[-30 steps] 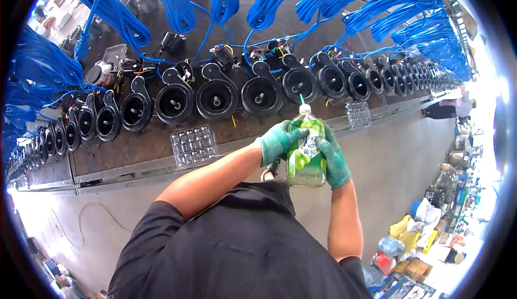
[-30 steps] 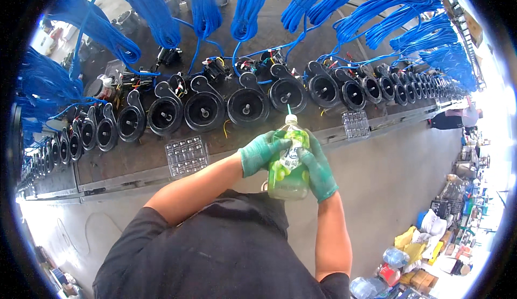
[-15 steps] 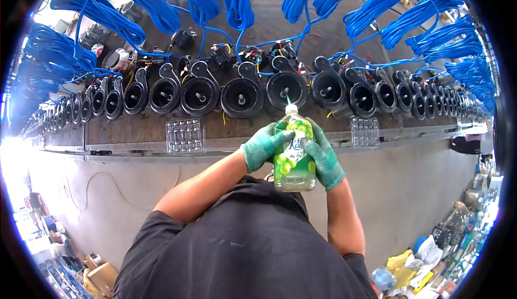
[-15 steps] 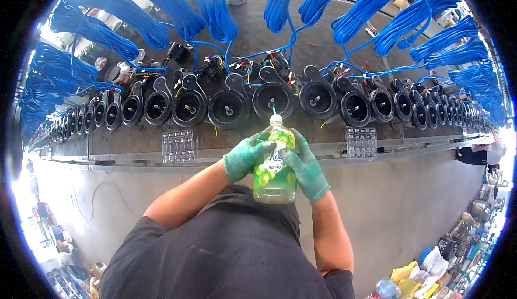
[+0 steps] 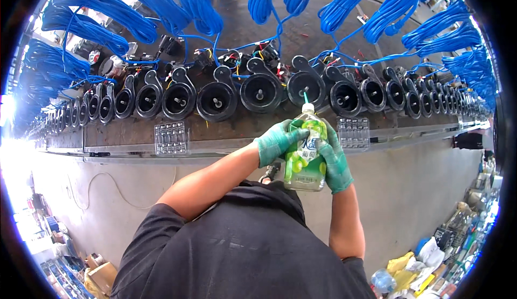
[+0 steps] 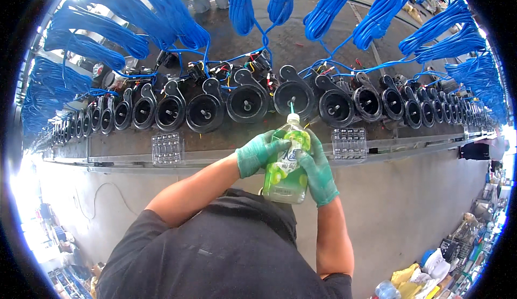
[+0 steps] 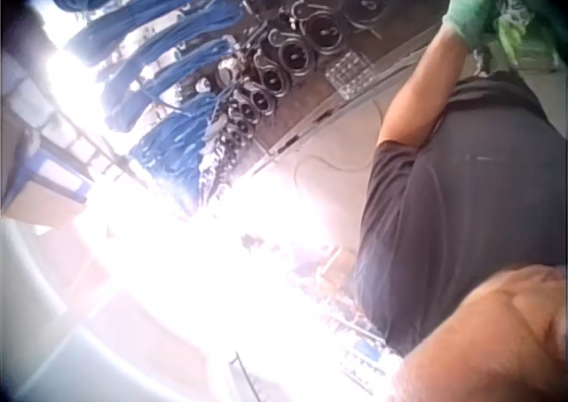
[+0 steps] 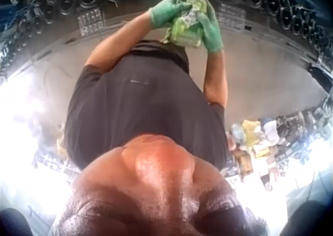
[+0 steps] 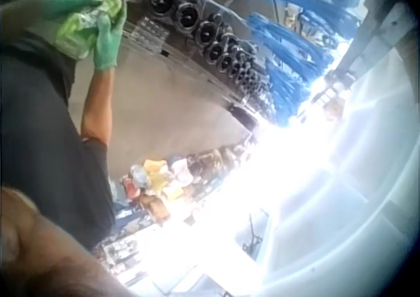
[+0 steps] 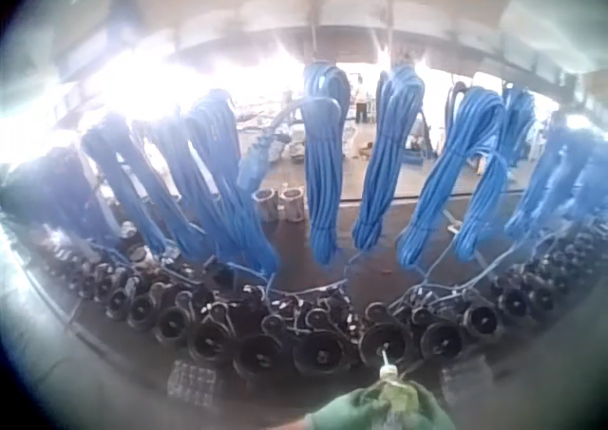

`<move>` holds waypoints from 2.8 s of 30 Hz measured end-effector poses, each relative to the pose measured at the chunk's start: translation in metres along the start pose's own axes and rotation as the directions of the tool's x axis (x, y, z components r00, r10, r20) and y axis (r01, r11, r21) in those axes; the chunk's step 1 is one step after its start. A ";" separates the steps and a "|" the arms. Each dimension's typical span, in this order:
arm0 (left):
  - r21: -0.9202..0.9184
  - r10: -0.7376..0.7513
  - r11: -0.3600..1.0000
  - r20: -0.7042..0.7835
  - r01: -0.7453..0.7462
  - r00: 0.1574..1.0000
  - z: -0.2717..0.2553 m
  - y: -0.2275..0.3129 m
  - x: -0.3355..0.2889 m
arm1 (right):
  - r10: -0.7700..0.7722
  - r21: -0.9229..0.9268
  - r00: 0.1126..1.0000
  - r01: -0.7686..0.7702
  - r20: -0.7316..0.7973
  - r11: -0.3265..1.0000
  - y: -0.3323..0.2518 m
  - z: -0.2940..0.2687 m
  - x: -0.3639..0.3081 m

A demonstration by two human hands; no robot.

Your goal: The person applies a liquid from a squeeze bottle onto a component at an assembly station. They hold the bottle with both hands, using a green gloved hand to guide the nozzle and apply the substance across the surface of the object.

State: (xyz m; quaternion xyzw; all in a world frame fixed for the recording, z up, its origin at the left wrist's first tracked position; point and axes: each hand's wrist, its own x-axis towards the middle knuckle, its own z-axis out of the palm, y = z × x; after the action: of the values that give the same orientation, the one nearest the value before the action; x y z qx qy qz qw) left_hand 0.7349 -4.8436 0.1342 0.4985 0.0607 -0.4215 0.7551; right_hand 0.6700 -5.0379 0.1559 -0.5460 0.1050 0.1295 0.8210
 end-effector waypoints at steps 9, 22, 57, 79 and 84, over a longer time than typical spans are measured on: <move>-0.094 0.047 0.995 0.013 -0.045 0.999 0.008 -0.008 0.009 | 0.054 0.061 0.998 -0.056 0.034 0.997 -0.003 -0.017 0.008; 0.063 0.015 0.998 0.070 -0.020 0.997 0.048 -0.003 0.044 | -0.064 -0.006 0.992 0.064 -0.110 0.998 -0.018 -0.052 -0.016; -0.044 0.093 0.995 -0.036 -0.094 0.995 0.222 -0.039 0.153 | 0.063 -0.032 0.994 -0.060 0.091 0.998 -0.107 -0.265 -0.003; -0.057 0.120 0.992 0.076 -0.116 0.990 0.257 -0.043 0.213 | -0.009 -0.017 0.999 0.010 0.033 1.000 -0.135 -0.312 -0.006; -0.039 0.029 0.999 0.116 -0.025 0.993 0.263 -0.045 0.244 | 0.005 -0.053 0.994 -0.011 -0.107 0.999 -0.138 -0.322 -0.009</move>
State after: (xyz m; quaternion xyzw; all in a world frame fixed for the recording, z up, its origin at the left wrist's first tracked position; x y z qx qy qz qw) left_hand 0.7728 -5.2018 0.1084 0.4594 0.0175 -0.4384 0.7723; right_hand 0.6966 -5.3874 0.1558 -0.5737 0.1477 0.1060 0.7986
